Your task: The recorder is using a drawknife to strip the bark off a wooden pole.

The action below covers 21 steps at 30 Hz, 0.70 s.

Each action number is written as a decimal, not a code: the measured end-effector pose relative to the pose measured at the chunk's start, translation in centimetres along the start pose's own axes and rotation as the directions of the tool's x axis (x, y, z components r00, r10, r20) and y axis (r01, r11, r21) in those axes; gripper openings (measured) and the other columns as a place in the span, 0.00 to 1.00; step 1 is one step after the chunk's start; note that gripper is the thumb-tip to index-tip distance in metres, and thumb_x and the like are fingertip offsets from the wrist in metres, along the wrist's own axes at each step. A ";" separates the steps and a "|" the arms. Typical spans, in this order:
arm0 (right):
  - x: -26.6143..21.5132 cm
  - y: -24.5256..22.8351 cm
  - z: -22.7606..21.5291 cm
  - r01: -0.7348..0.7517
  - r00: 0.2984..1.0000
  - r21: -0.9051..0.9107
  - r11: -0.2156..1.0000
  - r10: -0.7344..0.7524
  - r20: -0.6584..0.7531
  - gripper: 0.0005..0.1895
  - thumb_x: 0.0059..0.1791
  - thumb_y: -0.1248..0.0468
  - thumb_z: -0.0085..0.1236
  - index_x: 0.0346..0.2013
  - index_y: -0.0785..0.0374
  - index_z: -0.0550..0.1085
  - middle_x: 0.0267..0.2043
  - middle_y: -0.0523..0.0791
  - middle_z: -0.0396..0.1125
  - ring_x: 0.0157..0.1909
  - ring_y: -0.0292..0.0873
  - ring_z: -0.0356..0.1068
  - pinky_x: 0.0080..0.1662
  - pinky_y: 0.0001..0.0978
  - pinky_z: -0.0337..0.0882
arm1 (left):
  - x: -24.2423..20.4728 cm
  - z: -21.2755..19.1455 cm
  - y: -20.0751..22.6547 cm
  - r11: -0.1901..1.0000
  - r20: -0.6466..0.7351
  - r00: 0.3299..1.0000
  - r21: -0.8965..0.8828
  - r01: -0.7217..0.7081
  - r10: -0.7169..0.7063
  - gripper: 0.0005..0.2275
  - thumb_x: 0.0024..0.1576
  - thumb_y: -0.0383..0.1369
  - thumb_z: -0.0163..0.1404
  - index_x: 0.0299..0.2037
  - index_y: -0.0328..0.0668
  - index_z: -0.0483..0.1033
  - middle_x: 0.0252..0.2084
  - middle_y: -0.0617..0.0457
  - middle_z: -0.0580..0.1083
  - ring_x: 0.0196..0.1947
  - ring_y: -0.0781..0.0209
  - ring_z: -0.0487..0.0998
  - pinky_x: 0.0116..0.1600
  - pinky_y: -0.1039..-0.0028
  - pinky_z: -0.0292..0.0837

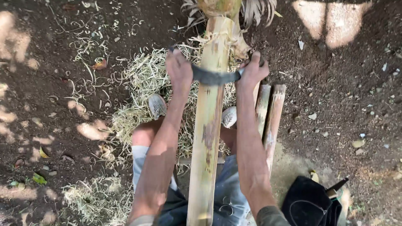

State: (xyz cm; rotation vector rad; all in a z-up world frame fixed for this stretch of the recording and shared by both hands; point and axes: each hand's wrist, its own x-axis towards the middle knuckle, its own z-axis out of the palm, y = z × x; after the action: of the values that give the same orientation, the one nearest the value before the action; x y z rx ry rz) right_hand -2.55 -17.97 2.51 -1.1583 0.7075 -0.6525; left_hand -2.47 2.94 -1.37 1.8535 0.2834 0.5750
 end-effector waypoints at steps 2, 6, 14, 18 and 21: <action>-1.3 0.0 -0.8 -0.033 0.999 0.023 0.999 0.033 0.019 0.09 0.52 0.67 0.54 0.31 0.70 0.67 0.19 0.44 0.63 0.15 0.37 0.62 0.17 0.31 0.63 | -1.4 -2.6 2.8 0.989 0.038 0.990 -0.056 0.137 -0.135 0.12 0.71 0.30 0.37 0.38 0.31 0.70 0.29 0.51 0.67 0.28 0.55 0.70 0.34 0.59 0.65; -1.1 0.0 -0.2 -0.189 0.982 0.047 0.981 0.188 0.030 0.09 0.52 0.67 0.54 0.31 0.71 0.69 0.19 0.45 0.64 0.14 0.36 0.60 0.15 0.31 0.60 | -0.4 -2.8 6.3 0.780 0.157 0.847 -0.334 0.530 -0.508 0.06 0.65 0.31 0.37 0.41 0.42 0.68 0.23 0.54 0.65 0.20 0.59 0.65 0.24 0.61 0.62; 1.2 1.6 0.1 -0.137 0.990 0.011 0.990 0.138 -0.031 0.10 0.52 0.67 0.54 0.29 0.71 0.69 0.18 0.45 0.63 0.14 0.36 0.60 0.16 0.28 0.60 | 1.5 -0.3 3.9 0.971 0.119 0.967 -0.061 0.232 -0.223 0.13 0.68 0.32 0.37 0.34 0.31 0.66 0.25 0.51 0.64 0.24 0.59 0.66 0.28 0.65 0.62; -0.7 1.9 -2.1 -0.113 0.993 0.155 0.981 0.109 0.038 0.10 0.53 0.66 0.51 0.30 0.69 0.68 0.19 0.44 0.63 0.15 0.36 0.61 0.17 0.29 0.62 | -0.7 -4.0 6.1 0.936 0.208 0.919 -0.044 0.349 -0.334 0.10 0.67 0.32 0.34 0.38 0.41 0.66 0.29 0.55 0.65 0.25 0.64 0.68 0.27 0.67 0.68; 0.3 2.0 -0.8 -0.223 0.974 0.094 0.970 0.225 -0.018 0.09 0.52 0.67 0.53 0.29 0.70 0.69 0.19 0.44 0.64 0.14 0.36 0.59 0.15 0.29 0.58 | 0.3 -1.1 2.0 0.996 0.101 0.991 0.021 0.091 -0.092 0.08 0.72 0.29 0.36 0.47 0.32 0.66 0.34 0.51 0.66 0.30 0.64 0.71 0.30 0.70 0.70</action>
State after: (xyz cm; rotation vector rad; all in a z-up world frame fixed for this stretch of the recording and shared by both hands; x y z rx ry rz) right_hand -2.80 -18.14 0.34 -0.9696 0.8115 -0.5062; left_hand -2.93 3.31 0.87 1.8687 0.3046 0.4153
